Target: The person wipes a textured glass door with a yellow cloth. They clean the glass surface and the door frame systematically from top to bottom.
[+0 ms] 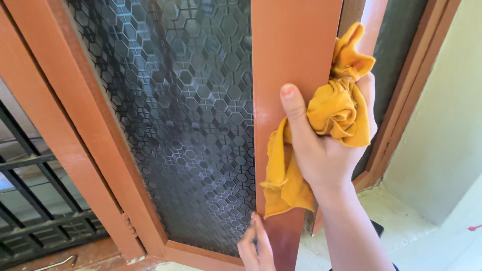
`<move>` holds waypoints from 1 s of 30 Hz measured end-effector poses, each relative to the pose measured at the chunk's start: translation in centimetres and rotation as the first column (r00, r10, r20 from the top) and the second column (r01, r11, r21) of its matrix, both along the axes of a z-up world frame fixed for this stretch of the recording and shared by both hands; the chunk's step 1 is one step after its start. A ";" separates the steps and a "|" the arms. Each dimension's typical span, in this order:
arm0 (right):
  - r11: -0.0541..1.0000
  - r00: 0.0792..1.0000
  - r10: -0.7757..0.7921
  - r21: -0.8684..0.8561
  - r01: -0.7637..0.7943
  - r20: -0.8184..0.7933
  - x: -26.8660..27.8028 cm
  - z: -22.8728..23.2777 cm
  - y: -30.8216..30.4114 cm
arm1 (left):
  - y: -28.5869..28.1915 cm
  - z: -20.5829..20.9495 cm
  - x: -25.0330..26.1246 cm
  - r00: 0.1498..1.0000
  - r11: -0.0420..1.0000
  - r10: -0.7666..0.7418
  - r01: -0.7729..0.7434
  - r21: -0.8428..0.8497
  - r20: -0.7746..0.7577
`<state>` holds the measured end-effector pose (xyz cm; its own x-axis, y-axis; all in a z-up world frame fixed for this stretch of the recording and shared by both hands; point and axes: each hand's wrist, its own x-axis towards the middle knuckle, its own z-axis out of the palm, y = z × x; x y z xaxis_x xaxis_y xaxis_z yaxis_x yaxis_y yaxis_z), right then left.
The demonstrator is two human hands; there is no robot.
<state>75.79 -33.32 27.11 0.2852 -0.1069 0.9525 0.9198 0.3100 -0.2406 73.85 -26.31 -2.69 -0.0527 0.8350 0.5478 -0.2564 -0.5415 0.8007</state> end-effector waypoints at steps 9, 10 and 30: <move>0.957 0.957 -0.289 0.014 0.289 -0.031 1.5 -3.4 2.2 | 3.0 6.0 -6.1 0.868 0.642 0.301 0.121 0.757 -0.394; 0.939 0.939 -0.343 0.020 0.343 -0.030 1.9 -4.2 2.7 | 3.5 7.3 -6.5 0.852 0.624 0.322 0.137 0.769 -0.412; 0.785 0.744 -0.523 -0.104 0.611 0.416 2.9 -3.9 15.0 | 19.4 27.6 -6.9 0.573 0.277 0.808 -0.163 0.947 -0.138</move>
<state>78.67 -18.28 23.22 -0.1125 0.0828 0.9902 0.9388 -0.3176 0.1332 66.92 -6.95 24.87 0.2736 -0.0960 0.9570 0.5848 -0.7734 -0.2448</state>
